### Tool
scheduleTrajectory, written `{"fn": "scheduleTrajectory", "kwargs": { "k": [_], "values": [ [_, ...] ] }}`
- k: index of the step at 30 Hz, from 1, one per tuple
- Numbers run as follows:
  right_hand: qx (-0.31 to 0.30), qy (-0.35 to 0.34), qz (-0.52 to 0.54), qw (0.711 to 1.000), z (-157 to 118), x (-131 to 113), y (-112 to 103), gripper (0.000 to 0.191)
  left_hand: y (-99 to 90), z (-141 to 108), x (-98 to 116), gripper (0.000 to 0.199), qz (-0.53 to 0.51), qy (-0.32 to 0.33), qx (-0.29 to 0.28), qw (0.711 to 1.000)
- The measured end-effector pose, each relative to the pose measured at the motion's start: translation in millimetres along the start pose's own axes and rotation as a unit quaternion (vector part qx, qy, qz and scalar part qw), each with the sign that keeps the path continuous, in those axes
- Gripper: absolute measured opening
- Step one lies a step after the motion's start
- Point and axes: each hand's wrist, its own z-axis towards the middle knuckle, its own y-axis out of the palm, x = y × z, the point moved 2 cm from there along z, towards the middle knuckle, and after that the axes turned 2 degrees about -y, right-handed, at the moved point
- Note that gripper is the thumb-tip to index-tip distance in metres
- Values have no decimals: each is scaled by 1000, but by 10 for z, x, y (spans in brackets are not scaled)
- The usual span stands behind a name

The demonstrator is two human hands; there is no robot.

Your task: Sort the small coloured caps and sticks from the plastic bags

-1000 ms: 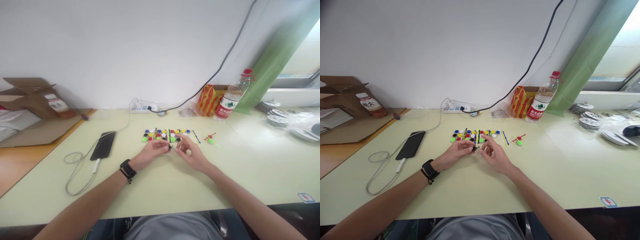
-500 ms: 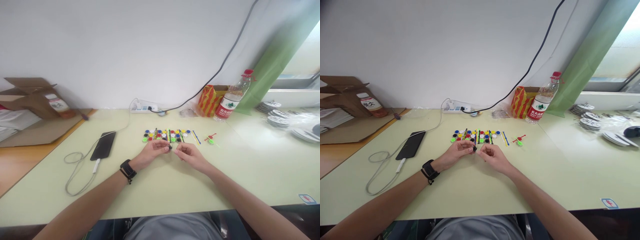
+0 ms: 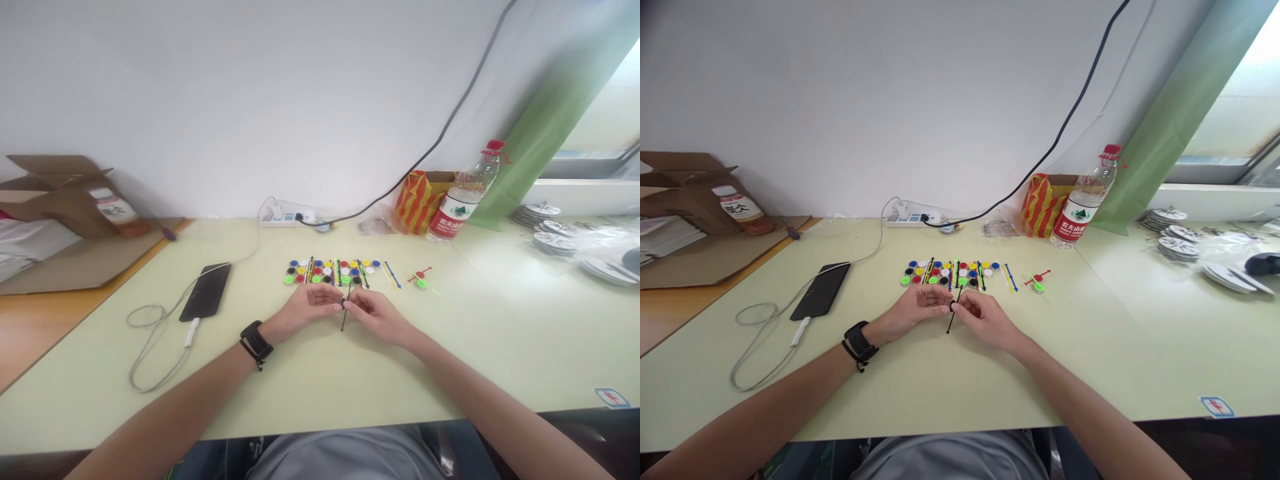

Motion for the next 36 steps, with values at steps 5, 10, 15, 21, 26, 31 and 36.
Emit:
{"fn": "scheduleTrajectory", "kwargs": {
  "k": [5, 10, 15, 21, 26, 31, 36],
  "values": [
    [15, -21, -118, 993, -33, -82, -141, 27, 45, -22, 57, 46, 11, -5, 2, 1000],
    [175, -12, -383, 907, -185, -147, -1089, 19, 62, -21, 69, 36, 14, -34, 29, 999],
    [246, 166, -579, 760, -490, 226, -1937, 25, 47, -15, 36, 33, 16, -34, 18, 999],
    [12, 278, -552, 786, -584, 831, -1850, 26, 52, -37, 45, 32, 35, -36, 17, 999],
    [21, 289, -550, 783, -569, 779, -1934, 31, 84, -54, 58, 34, 71, -11, 25, 997],
    [147, 160, -482, 849, -373, 306, -1681, 34, 180, -65, 125, 29, 133, 71, 68, 986],
    [20, 14, -156, 987, -21, -304, -697, 42, 277, -44, 429, 26, 194, 174, 152, 953]
  ]
}}
